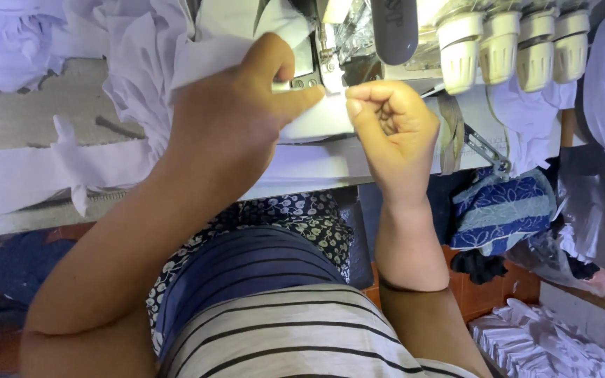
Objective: Folding and sewing white fabric strips using an industrial overlock machine
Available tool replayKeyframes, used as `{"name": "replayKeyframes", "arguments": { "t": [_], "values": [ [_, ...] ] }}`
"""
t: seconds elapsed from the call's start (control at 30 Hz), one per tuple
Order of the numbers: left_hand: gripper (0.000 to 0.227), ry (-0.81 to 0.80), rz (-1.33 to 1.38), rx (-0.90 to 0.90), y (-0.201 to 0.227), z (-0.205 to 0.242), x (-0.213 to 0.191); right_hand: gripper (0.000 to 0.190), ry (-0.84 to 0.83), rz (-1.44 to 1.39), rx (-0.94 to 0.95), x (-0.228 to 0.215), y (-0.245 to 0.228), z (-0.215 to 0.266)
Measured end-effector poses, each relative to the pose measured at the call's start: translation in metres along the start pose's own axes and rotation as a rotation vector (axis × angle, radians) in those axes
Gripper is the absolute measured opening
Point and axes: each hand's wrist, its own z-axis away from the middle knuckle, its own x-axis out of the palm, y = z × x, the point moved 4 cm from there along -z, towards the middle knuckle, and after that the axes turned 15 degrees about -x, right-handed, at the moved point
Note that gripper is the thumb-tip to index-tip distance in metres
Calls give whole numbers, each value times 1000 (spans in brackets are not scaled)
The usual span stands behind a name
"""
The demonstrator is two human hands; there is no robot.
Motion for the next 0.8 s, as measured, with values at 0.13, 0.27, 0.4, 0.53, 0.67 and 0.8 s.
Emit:
{"name": "replayKeyframes", "arguments": {
  "t": [0.13,0.27,0.4,0.53,0.67,0.8],
  "values": [
    [17,3,11,-85,-12,-5,2,7,74,46,-56,3,4,-6],
    [39,-76,154,-473,-22,-11,6,5,141,42,-126,4,5,-8],
    [40,35,67,-513,-28,-25,9,5,220,229,-284,10,9,-8],
    [40,71,107,-696,-36,-35,12,10,213,478,-417,2,6,2],
    [35,102,121,-713,-37,-35,4,10,232,618,-302,-34,7,29],
    [44,522,-345,-76,-20,-8,-14,9,245,633,-172,-83,40,69]
  ]
}}
